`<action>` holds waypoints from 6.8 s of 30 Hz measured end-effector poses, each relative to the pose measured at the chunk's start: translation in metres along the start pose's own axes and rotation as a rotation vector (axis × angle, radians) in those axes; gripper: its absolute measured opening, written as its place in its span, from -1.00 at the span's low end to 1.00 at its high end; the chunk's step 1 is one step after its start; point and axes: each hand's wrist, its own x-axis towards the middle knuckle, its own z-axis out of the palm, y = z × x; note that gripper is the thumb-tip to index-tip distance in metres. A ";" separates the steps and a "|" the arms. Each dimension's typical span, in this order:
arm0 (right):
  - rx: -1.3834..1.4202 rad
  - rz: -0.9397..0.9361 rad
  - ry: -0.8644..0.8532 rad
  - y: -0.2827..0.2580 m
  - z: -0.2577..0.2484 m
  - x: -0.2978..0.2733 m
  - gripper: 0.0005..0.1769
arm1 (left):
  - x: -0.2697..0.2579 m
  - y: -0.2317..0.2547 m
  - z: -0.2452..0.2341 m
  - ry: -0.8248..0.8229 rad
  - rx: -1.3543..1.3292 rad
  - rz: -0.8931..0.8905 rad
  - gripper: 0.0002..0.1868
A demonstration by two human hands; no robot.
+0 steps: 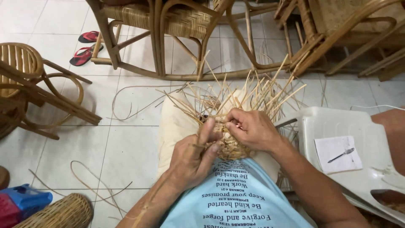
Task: A person is weaving a small basket using thin strands of natural material, likely rattan or bamboo.
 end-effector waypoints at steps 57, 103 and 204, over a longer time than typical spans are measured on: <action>0.808 0.072 0.116 0.032 0.001 -0.018 -0.87 | 0.018 -0.055 0.033 -0.011 0.168 -0.102 -0.77; 0.193 -0.021 0.280 -0.003 -0.028 -0.051 -0.70 | 0.078 -0.035 0.002 -0.603 -0.074 -0.566 -0.81; 0.130 0.110 0.131 -0.002 -0.009 -0.012 -0.84 | 0.007 -0.054 0.019 -0.001 0.497 0.185 -0.48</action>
